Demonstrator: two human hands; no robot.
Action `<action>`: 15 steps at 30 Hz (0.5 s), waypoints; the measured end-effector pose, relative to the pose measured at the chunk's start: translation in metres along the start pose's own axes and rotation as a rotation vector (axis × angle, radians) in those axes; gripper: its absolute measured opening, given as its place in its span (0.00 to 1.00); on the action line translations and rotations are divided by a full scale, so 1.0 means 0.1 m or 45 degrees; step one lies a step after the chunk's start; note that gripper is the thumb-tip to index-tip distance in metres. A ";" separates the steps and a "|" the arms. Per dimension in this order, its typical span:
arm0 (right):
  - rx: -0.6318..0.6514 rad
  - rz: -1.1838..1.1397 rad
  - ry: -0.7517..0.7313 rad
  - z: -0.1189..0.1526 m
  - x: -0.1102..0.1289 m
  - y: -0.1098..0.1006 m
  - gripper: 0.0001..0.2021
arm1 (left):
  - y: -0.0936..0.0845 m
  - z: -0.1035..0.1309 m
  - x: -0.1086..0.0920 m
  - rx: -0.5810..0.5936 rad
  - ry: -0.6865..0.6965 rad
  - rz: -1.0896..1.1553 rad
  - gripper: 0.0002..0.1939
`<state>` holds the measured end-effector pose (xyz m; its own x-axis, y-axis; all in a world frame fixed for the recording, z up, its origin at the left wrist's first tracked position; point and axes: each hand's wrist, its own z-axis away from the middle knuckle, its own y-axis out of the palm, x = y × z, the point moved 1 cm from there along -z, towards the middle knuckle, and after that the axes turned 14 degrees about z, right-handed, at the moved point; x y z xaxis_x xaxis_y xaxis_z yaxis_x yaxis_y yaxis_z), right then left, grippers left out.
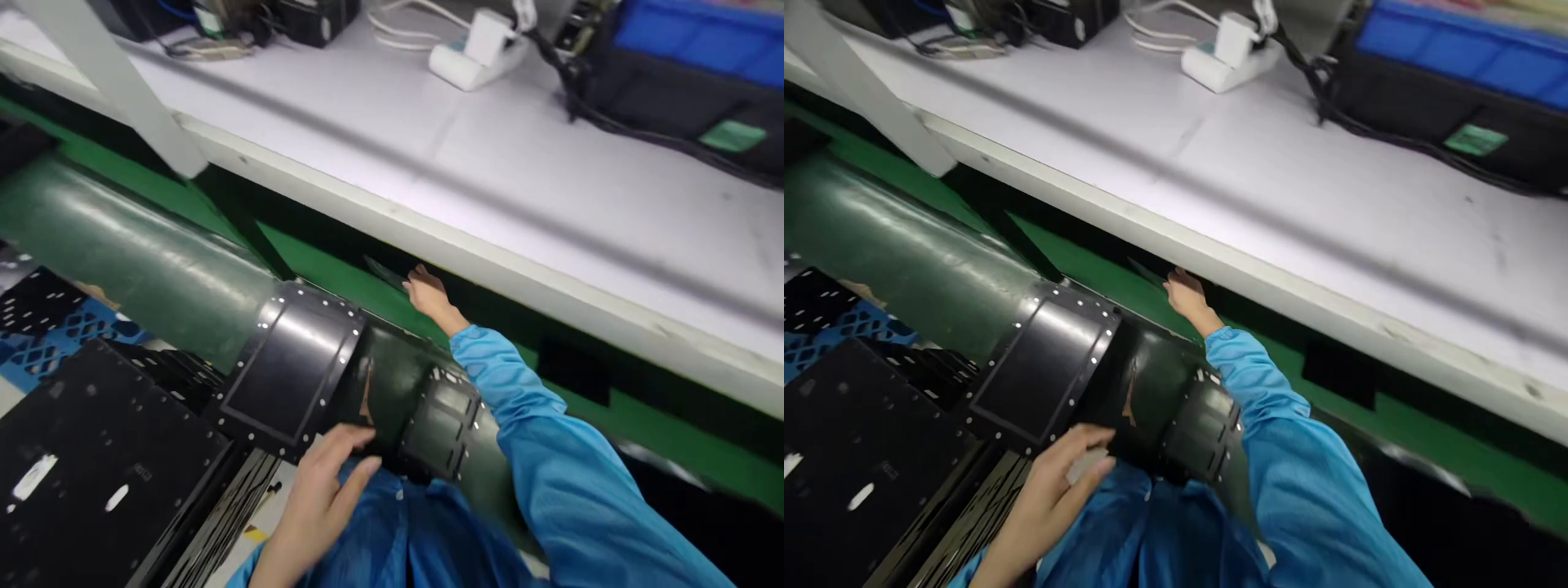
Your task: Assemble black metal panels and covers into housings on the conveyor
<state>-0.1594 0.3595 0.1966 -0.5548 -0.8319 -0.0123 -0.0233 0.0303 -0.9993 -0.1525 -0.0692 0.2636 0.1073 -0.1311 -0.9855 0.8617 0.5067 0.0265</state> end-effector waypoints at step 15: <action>-0.023 -1.235 0.267 4.59 -0.16 -0.37 0.22 | 0.79 -0.21 1.40 0.662 -0.783 0.971 0.46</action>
<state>0.2324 0.1171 0.2169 -0.4250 -0.3859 0.8188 -0.5567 -0.6018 -0.5726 -0.0796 -0.0296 0.1238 0.8020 -0.4108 -0.4337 0.5526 0.2344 0.7998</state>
